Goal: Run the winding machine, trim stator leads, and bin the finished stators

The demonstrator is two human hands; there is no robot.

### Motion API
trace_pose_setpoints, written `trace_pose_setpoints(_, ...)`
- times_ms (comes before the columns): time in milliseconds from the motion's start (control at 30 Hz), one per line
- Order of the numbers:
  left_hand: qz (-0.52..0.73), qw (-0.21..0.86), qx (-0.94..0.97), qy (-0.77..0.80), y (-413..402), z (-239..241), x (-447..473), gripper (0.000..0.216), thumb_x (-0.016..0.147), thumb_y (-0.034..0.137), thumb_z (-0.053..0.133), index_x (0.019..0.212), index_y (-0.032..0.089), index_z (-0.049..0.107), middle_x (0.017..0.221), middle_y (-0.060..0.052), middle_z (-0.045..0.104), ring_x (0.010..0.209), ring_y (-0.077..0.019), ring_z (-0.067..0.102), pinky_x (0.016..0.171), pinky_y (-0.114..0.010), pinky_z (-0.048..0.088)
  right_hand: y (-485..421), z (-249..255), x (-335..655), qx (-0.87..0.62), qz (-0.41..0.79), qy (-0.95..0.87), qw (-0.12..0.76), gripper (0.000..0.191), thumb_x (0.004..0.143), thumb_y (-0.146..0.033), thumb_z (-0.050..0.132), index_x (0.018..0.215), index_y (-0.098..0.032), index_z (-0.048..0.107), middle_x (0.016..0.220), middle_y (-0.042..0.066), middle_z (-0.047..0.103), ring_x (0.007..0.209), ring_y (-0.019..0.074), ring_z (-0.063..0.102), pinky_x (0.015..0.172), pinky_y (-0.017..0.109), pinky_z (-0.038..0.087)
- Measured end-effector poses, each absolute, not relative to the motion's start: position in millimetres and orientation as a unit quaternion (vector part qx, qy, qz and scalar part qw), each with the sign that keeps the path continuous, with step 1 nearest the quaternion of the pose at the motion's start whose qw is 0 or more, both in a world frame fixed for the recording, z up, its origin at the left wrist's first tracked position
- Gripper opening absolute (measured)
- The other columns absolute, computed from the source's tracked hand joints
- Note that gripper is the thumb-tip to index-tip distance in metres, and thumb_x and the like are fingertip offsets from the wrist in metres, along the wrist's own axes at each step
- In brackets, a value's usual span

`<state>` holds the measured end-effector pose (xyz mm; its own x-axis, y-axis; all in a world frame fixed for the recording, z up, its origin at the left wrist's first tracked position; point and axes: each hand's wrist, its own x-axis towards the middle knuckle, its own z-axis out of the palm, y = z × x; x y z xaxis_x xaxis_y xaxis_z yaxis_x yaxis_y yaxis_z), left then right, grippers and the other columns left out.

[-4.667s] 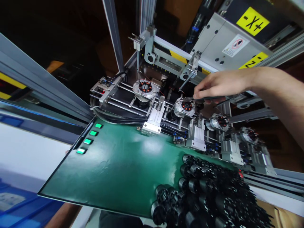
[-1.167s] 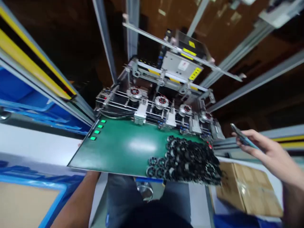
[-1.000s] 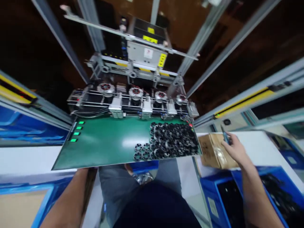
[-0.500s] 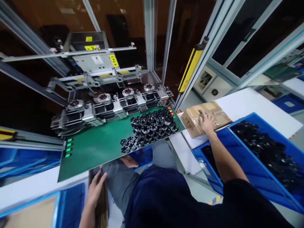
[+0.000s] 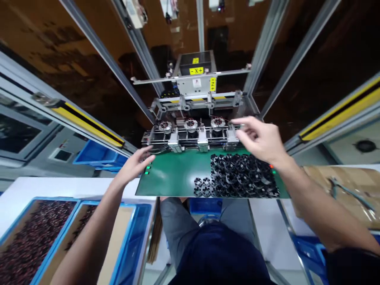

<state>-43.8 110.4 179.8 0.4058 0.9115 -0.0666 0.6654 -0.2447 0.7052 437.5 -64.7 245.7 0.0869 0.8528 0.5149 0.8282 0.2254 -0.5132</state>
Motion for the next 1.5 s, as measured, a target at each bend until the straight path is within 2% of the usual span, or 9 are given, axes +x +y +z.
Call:
trace_pose_setpoints(67,0.154,0.235,0.833,0.477,169.3,185.6,-7.6,0.094,0.102,0.088,0.06,0.164,0.018,0.071,0.163,-0.019,0.071,0.15,-0.0374,0.069,0.136,-0.053,0.049,9.3,255.9,391.4,-0.644,0.082,-0.715,0.258,0.05,0.114,-0.036,0.063,0.162,-0.022,0.066,0.102,0.005,0.084,0.088,0.0243,0.08,0.088,0.038,0.062)
trace_pose_setpoints(133,0.076,0.149,0.852,0.497,217.9,183.5,24.9,0.076,0.114,0.069,0.057,0.163,0.013,0.071,0.164,-0.021,0.067,0.157,-0.0324,0.06,0.138,-0.046,0.042,77.6,248.3,355.3,-0.695,0.096,-0.706,0.098,0.059,0.114,-0.03,0.06,0.173,-0.021,0.055,0.128,0.014,0.084,0.122,0.0346,0.08,0.108,0.047,0.061)
trace_pose_setpoints(333,0.01,0.087,0.819,0.567,285.6,162.5,70.8,0.059,0.116,0.056,0.067,0.159,0.016,0.073,0.159,-0.023,0.064,0.141,-0.0349,0.062,0.124,-0.055,0.048,193.0,191.9,312.2,-0.721,0.174,-0.671,-0.025,0.053,0.111,-0.023,0.071,0.162,-0.009,0.063,0.151,0.025,0.073,0.141,0.0368,0.074,0.118,0.051,0.062)
trace_pose_setpoints(600,-0.086,0.078,0.819,0.562,319.9,139.4,83.8,0.066,0.113,0.065,0.068,0.152,0.013,0.08,0.172,-0.031,0.055,0.157,-0.0488,0.054,0.131,-0.061,0.043,238.3,163.1,303.7,-0.724,0.278,-0.609,-0.166,0.024,0.118,-0.031,0.073,0.129,-0.01,0.079,0.105,0.008,0.083,0.09,0.0188,0.082,0.095,0.035,0.068)
trace_pose_setpoints(833,-0.093,0.075,0.829,0.546,321.5,188.2,89.5,0.067,0.106,0.064,0.072,0.152,0.015,0.08,0.176,-0.032,0.052,0.158,-0.0557,0.056,0.128,-0.069,0.051,231.6,210.2,289.5,-0.731,0.236,-0.614,-0.183,0.026,0.119,-0.034,0.072,0.124,-0.01,0.08,0.103,0.008,0.082,0.087,0.018,0.08,0.088,0.034,0.068)
trace_pose_setpoints(1000,-0.046,0.084,0.871,0.482,277.7,199.1,48.3,0.058,0.118,0.048,0.054,0.157,0.01,0.075,0.172,-0.026,0.055,0.158,-0.0406,0.056,0.135,-0.05,0.046,169.9,223.8,276.2,-0.68,0.163,-0.709,-0.094,0.047,0.124,-0.041,0.052,0.155,-0.013,0.074,0.142,0.023,0.078,0.13,0.0348,0.077,0.114,0.046,0.061)
trace_pose_setpoints(1100,-0.1,0.141,0.888,0.427,222.3,167.1,23.1,0.039,0.11,0.05,0.072,0.127,0.02,0.09,0.145,-0.014,0.078,0.138,-0.0298,0.072,0.121,-0.033,0.054,105.6,195.1,249.1,-0.617,0.178,-0.764,-0.068,0.043,0.122,-0.046,0.057,0.151,-0.024,0.08,0.151,0.015,0.074,0.141,0.0345,0.071,0.122,0.043,0.055)
trace_pose_setpoints(1200,-0.16,0.17,0.875,0.424,153.4,122.8,7.2,0.026,0.099,0.048,0.085,0.106,0.024,0.094,0.128,-0.012,0.084,0.12,-0.0313,0.081,0.098,-0.033,0.062,45.7,146.9,212.9,-0.583,0.201,-0.783,-0.079,0.032,0.117,-0.041,0.069,0.136,-0.024,0.088,0.152,0.015,0.071,0.146,0.0339,0.065,0.12,0.04,0.056)
trace_pose_setpoints(1500,-0.174,0.172,0.834,0.494,21.6,60.5,-14.6,0.035,0.111,0.039,0.071,0.139,0.024,0.087,0.143,-0.016,0.077,0.13,-0.034,0.082,0.106,-0.037,0.063,-31.8,61.1,167.7,-0.581,0.215,-0.776,-0.121,0.031,0.121,-0.027,0.059,0.139,-0.013,0.081,0.152,0.018,0.069,0.147,0.0322,0.063,0.126,0.052,0.051)
